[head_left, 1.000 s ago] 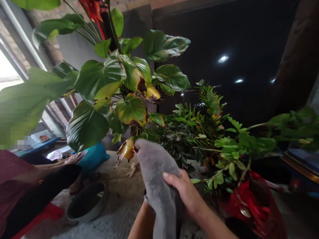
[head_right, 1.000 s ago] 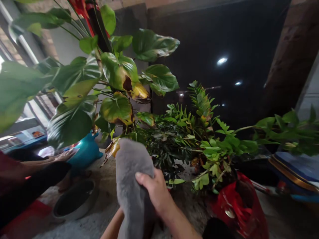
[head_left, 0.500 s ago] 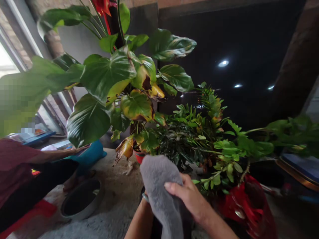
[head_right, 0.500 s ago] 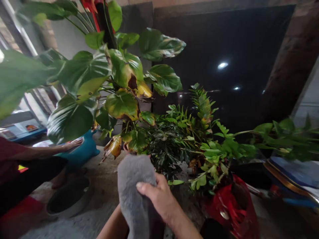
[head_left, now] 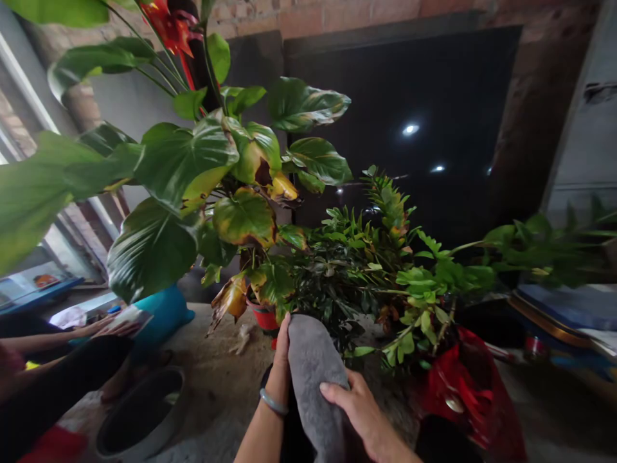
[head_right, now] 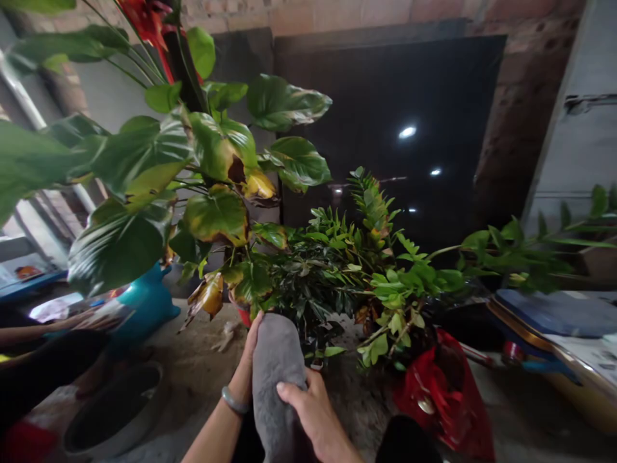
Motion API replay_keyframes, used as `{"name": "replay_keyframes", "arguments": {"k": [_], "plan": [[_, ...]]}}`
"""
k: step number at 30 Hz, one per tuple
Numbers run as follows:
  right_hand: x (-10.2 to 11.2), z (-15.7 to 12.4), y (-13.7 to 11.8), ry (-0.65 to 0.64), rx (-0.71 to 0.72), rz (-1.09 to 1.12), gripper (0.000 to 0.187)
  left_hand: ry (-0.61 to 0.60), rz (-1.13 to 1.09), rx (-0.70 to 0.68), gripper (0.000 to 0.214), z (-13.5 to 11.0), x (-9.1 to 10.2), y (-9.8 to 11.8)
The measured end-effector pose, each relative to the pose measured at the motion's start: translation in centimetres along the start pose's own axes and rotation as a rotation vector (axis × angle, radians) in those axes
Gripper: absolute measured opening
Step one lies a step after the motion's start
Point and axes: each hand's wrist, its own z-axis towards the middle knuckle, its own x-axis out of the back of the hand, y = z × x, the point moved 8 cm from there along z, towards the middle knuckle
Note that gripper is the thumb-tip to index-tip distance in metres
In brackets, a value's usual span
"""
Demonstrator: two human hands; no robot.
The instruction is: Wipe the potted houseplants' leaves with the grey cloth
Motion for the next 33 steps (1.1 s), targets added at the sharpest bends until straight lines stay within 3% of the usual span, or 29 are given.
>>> {"name": "replay_keyframes", "arguments": {"k": [3, 5, 8, 10, 13, 17, 21, 24, 25, 29, 33], "plan": [[1.7, -0.2, -0.5, 0.011, 0.051, 0.023, 0.046, 0.094, 0.029, -0.045, 0.034, -1.5, 1.1, 0.7], [3.1, -0.3, -0.4, 0.045, 0.083, 0.057, 0.049, 0.079, 0.054, -0.031, 0.043, -3.9, 1.4, 0.2], [4.7, -0.4, 0.7, 0.133, 0.121, 0.088, 0.051, -0.153, 0.083, 0.078, 0.057, -8.9, 0.4, -2.0], [5.0, -0.5, 2.0, 0.191, 0.115, 0.042, 0.054, -0.274, 0.099, 0.19, 0.053, -12.2, -0.3, -4.1], [5.0, -0.5, 3.9, 0.25, 0.082, -0.065, 0.057, -0.301, 0.101, 0.356, 0.043, -15.0, -0.7, -6.6], [5.1, -0.8, 3.6, 0.197, 0.146, -0.19, 0.051, -0.308, 0.043, 0.429, 0.052, -15.2, -1.6, -7.5], [5.9, -1.4, 0.6, 0.041, 0.19, -0.384, 0.041, -0.29, 0.054, 0.496, 0.044, -14.6, -1.9, -8.1], [6.7, -0.2, -2.6, -0.083, 0.226, -0.443, 0.033, -0.233, 0.082, 0.507, 0.042, -14.3, -1.7, -8.3], [7.3, 0.6, -3.9, -0.06, 0.251, -0.407, 0.029, -0.217, 0.089, 0.513, 0.041, -14.2, -1.7, -8.3], [11.1, 5.3, -7.3, 0.238, 0.276, -0.074, 0.024, -0.148, 0.072, 0.539, 0.04, -14.2, -0.7, -8.6], [11.2, 9.3, -8.1, 0.261, 0.264, 0.079, 0.028, -0.136, 0.061, 0.527, 0.04, -14.2, 1.0, -8.3]]}}
